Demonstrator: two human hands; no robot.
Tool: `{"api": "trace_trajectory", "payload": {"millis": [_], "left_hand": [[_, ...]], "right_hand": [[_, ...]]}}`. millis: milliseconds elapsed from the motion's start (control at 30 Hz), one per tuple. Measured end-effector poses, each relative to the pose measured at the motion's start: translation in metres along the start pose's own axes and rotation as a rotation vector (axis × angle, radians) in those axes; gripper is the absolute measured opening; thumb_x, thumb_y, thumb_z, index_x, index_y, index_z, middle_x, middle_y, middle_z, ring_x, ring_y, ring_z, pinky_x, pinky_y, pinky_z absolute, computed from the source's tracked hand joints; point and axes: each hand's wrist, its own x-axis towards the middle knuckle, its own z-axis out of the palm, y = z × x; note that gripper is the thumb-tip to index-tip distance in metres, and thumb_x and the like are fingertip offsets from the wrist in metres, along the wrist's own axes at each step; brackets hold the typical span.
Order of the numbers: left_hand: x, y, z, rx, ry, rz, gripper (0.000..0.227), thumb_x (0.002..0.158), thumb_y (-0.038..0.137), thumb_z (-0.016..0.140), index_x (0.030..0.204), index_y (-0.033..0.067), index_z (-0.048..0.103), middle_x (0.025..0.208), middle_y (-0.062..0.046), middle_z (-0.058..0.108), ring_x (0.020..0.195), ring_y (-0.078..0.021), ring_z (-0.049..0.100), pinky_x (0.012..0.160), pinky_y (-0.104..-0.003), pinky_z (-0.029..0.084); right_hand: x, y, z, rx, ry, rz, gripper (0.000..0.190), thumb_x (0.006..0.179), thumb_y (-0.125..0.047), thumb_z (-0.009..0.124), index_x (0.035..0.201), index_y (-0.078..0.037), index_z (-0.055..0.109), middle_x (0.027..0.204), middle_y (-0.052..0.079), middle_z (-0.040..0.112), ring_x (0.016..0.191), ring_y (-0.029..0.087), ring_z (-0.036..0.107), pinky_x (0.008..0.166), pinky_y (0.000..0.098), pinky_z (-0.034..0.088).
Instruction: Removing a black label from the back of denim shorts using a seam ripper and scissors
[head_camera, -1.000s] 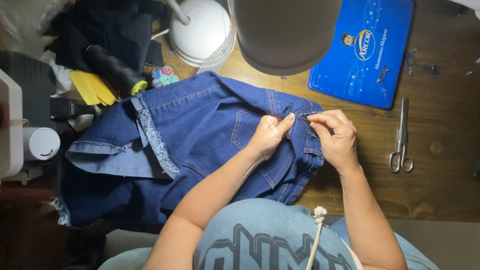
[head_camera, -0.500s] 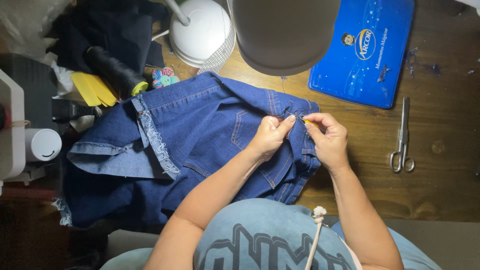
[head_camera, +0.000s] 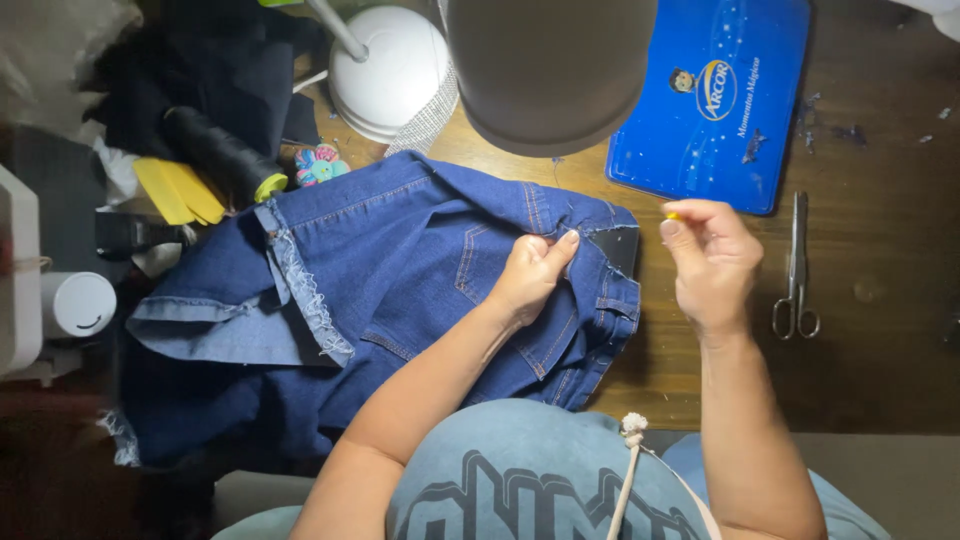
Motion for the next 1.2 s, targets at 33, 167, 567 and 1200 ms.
{"api": "trace_trajectory", "payload": {"millis": [33,167,567,1200], "left_hand": [[-0.003,0.006,0.004,-0.006,-0.001,-0.006,0.031,0.101,0.024,0.067,0.083,-0.0002,0.074,0.061,-0.005,0.067,0.06,-0.0113,0.064,0.057,-0.025,0.054],[-0.009,0.03,0.011,-0.097,-0.036,-0.029,0.025,0.1,0.019,0.071,0.094,-0.0047,0.075,0.072,-0.008,0.072,0.064,-0.0142,0.071,0.064,-0.029,0.061],[-0.031,0.123,0.014,1.438,0.009,1.079,0.033,0.074,0.037,0.088,0.09,0.022,0.063,0.094,0.003,0.059,0.093,-0.0243,0.058,0.079,-0.039,0.046],[0.035,0.11,-0.01,1.335,-0.517,0.607,0.023,0.081,0.038,0.083,0.09,0.0212,0.071,0.09,0.001,0.059,0.097,-0.0248,0.061,0.084,-0.043,0.041]], "right_hand": [[-0.01,0.0,0.002,-0.007,-0.002,0.004,0.011,0.101,0.004,0.076,0.111,0.001,0.071,0.095,0.011,0.068,0.07,0.01,0.061,0.064,0.0226,0.052],[-0.031,0.006,0.022,-0.055,-0.183,0.315,0.031,0.079,-0.011,0.09,0.106,-0.007,0.075,0.092,0.002,0.072,0.068,-0.001,0.054,0.06,0.0167,0.05],[-0.044,0.023,0.038,-0.36,-0.084,0.091,0.009,0.088,-0.009,0.08,0.092,-0.013,0.073,0.078,0.004,0.063,0.068,0.021,0.061,0.062,0.0319,0.05],[-0.044,0.004,0.011,-0.558,-0.166,0.02,0.018,0.103,-0.013,0.068,0.119,-0.012,0.077,0.105,0.011,0.068,0.097,0.036,0.069,0.083,0.0444,0.054]]}}
